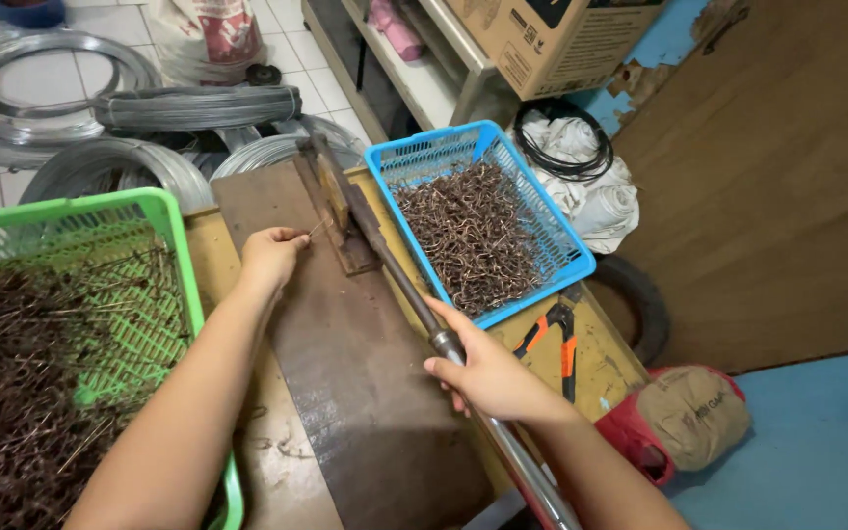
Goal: Manually cutting metal wires to length using a lever-operated shear tool
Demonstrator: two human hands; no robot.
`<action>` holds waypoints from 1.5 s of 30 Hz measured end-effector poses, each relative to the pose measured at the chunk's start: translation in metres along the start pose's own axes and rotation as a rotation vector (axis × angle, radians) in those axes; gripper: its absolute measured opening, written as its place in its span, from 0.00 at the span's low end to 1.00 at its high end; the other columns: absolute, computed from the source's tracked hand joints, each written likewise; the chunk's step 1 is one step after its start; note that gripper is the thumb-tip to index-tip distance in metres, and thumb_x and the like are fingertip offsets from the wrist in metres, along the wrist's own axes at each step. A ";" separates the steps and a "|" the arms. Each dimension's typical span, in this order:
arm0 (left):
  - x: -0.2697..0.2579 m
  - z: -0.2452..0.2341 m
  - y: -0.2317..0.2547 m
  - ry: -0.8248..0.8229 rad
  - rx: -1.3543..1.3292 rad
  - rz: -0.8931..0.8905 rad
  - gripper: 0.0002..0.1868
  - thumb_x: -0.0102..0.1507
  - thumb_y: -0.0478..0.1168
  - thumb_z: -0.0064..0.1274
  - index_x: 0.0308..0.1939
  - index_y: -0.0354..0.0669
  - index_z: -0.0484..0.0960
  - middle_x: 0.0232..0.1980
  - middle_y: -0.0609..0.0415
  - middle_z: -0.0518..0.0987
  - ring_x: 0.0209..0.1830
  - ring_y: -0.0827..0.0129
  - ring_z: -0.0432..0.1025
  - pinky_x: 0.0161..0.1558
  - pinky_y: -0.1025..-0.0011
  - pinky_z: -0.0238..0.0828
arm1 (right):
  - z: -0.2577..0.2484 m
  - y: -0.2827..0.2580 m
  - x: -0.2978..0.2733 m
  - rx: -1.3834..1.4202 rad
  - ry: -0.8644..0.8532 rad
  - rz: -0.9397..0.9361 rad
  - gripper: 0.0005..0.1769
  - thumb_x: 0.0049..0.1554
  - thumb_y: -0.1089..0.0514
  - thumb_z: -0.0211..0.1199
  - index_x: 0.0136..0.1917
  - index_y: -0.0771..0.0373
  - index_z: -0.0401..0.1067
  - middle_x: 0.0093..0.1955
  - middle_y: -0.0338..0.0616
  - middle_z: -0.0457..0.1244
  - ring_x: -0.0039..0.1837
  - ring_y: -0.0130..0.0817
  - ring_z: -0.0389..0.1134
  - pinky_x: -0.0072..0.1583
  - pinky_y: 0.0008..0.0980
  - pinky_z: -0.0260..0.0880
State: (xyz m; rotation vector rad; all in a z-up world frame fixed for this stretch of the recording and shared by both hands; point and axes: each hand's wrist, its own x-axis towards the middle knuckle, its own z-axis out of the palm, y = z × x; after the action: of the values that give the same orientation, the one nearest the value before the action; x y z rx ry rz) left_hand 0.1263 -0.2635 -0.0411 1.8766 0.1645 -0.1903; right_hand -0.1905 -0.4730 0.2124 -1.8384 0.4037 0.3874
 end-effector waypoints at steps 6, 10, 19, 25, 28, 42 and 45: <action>0.006 0.016 0.019 -0.154 -0.263 -0.078 0.16 0.65 0.40 0.64 0.57 0.45 0.89 0.45 0.48 0.89 0.44 0.65 0.84 0.42 0.67 0.81 | 0.003 0.018 0.004 0.056 -0.003 -0.060 0.50 0.59 0.69 0.65 0.89 0.43 0.53 0.29 0.50 0.65 0.24 0.37 0.69 0.26 0.28 0.74; -0.013 0.010 0.070 -0.204 -0.248 -0.152 0.07 0.66 0.38 0.63 0.47 0.52 0.90 0.39 0.58 0.88 0.34 0.74 0.77 0.38 0.75 0.73 | 0.006 -0.018 -0.011 -0.176 -0.044 0.077 0.48 0.63 0.60 0.60 0.90 0.34 0.47 0.32 0.43 0.62 0.30 0.31 0.67 0.38 0.31 0.70; 0.034 0.034 0.046 -0.240 -0.162 0.045 0.27 0.63 0.32 0.59 0.61 0.46 0.60 0.53 0.50 0.78 0.48 0.66 0.76 0.46 0.69 0.76 | 0.019 -0.017 -0.012 -0.243 0.002 0.155 0.48 0.60 0.56 0.59 0.90 0.33 0.48 0.57 0.43 0.70 0.32 0.29 0.58 0.42 0.29 0.63; 0.017 0.012 0.079 -0.448 -0.039 0.103 0.29 0.67 0.30 0.53 0.61 0.49 0.50 0.55 0.49 0.76 0.51 0.66 0.75 0.49 0.67 0.75 | 0.022 -0.008 -0.011 -0.233 -0.002 0.095 0.47 0.59 0.55 0.57 0.88 0.37 0.47 0.79 0.37 0.65 0.32 0.31 0.66 0.46 0.33 0.71; 0.007 0.006 0.085 -0.469 -0.116 0.050 0.28 0.65 0.26 0.47 0.60 0.50 0.49 0.56 0.49 0.71 0.51 0.64 0.71 0.42 0.67 0.71 | 0.024 -0.007 -0.009 -0.248 0.017 0.184 0.47 0.61 0.56 0.57 0.89 0.32 0.49 0.39 0.46 0.65 0.32 0.33 0.67 0.42 0.35 0.72; -0.020 -0.035 0.085 -0.452 -0.041 0.050 0.15 0.69 0.44 0.63 0.57 0.43 0.85 0.43 0.52 0.88 0.35 0.71 0.78 0.36 0.71 0.74 | 0.025 0.022 0.003 -0.063 0.034 0.092 0.48 0.58 0.59 0.60 0.87 0.33 0.51 0.78 0.43 0.61 0.27 0.30 0.65 0.33 0.29 0.71; -0.014 -0.025 0.078 -0.422 0.130 0.127 0.11 0.72 0.47 0.62 0.45 0.44 0.88 0.37 0.54 0.87 0.32 0.73 0.76 0.37 0.73 0.74 | 0.026 0.018 0.000 -0.060 0.036 0.160 0.48 0.60 0.58 0.60 0.89 0.30 0.51 0.44 0.45 0.66 0.29 0.30 0.66 0.35 0.30 0.68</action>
State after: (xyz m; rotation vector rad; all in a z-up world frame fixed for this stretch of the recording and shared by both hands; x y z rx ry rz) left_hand 0.1301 -0.2640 0.0415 1.9232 -0.2606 -0.5121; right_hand -0.2001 -0.4532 0.1896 -1.8796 0.5716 0.4805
